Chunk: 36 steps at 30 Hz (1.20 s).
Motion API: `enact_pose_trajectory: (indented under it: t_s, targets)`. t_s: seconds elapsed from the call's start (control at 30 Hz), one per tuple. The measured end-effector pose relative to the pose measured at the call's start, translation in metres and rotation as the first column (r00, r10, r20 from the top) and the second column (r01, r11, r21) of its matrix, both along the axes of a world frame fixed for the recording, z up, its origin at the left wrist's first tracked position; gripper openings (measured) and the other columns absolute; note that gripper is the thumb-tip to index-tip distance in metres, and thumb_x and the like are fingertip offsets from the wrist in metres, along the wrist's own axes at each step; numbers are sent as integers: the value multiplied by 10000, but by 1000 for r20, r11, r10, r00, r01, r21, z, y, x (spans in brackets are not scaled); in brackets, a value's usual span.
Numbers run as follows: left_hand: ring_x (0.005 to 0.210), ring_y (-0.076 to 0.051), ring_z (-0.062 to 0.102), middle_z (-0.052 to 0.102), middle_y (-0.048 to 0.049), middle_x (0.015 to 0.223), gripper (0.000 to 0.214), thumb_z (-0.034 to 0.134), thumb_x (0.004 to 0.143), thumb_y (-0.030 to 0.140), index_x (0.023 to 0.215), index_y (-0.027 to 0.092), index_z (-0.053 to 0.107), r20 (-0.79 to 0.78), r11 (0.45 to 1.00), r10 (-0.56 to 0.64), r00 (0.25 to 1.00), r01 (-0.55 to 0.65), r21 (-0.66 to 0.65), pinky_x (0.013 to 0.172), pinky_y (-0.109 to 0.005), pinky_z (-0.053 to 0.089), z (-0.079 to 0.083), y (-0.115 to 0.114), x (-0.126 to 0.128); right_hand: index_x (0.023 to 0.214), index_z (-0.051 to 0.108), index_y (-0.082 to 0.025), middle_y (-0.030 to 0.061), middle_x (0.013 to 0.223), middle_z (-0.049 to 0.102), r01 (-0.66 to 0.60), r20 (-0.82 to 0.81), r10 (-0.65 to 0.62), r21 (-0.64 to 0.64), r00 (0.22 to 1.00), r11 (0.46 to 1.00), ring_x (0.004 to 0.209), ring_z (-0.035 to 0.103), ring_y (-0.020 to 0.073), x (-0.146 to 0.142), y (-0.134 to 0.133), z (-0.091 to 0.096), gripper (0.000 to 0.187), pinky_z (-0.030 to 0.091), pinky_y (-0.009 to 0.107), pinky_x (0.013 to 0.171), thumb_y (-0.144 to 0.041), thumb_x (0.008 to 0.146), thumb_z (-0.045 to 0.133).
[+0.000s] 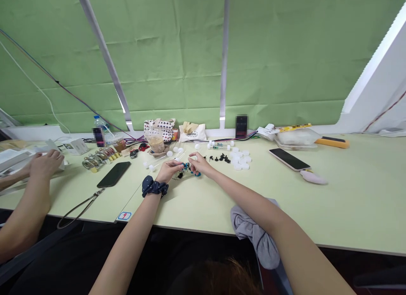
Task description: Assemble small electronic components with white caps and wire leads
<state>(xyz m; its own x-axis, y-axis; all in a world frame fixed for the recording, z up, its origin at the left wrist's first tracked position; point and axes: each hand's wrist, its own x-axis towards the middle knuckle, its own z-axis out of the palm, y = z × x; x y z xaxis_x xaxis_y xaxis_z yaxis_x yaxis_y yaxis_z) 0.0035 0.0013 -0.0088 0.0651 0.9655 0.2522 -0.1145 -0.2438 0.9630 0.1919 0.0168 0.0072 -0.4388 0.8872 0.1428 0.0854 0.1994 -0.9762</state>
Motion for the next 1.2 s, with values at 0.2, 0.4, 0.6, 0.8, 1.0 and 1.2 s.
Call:
enact_pose_trajectory:
  t_s: [0.2, 0.4, 0.6, 0.8, 1.0, 1.2]
  targets:
    - [653, -151, 621, 694, -55, 762, 332, 841, 471, 300, 712, 136, 682, -5, 1000, -26, 1000, 26, 4, 677, -305, 494, -2, 2, 0, 1142, 386, -216, -66, 490, 547, -68, 9, 68, -19, 998, 998, 403, 499, 99, -1, -3, 2, 296, 409, 170, 376, -370, 895, 439]
    - [663, -160, 627, 691, -59, 769, 351, 839, 467, 320, 722, 134, 685, 8, 1000, -19, 1000, 19, 2, 680, -318, 506, -3, 3, -1, 1130, 395, -228, -78, 530, 543, -75, -35, 76, 29, 996, 997, 459, 520, 99, -1, -5, 3, 373, 436, 175, 410, -322, 816, 573]
    - [640, -154, 618, 686, -54, 734, 370, 836, 467, 358, 718, 132, 683, -13, 1000, -10, 1000, 10, 12, 663, -308, 511, -3, 3, -1, 1107, 421, -223, -59, 620, 554, -14, -38, 17, 78, 999, 997, 493, 529, 93, 0, -8, 5, 414, 430, 169, 394, -331, 764, 627]
    - [655, -154, 619, 687, -55, 744, 341, 834, 483, 335, 717, 134, 689, -12, 1000, -22, 1000, 22, 17, 682, -311, 497, 0, 1, 1, 1105, 395, -223, -60, 556, 557, -48, -27, 48, -8, 998, 999, 424, 521, 91, -1, -6, 4, 287, 443, 184, 404, -344, 863, 491]
    - [637, -148, 611, 682, -48, 727, 338, 835, 478, 348, 704, 139, 693, -21, 1000, 7, 1000, -7, 17, 673, -311, 494, 0, 1, 1, 1120, 390, -222, -72, 546, 565, -42, -28, 43, 51, 999, 998, 461, 547, 95, -2, -8, 6, 372, 451, 170, 424, -303, 814, 587]
    - [638, -146, 610, 676, -45, 718, 340, 831, 486, 356, 706, 136, 695, -37, 1000, -7, 999, 8, 18, 676, -310, 497, -1, 2, 0, 1116, 402, -227, -63, 584, 576, -1, 14, 0, 47, 1000, 999, 425, 522, 93, -1, -6, 5, 388, 423, 171, 372, -348, 805, 600]
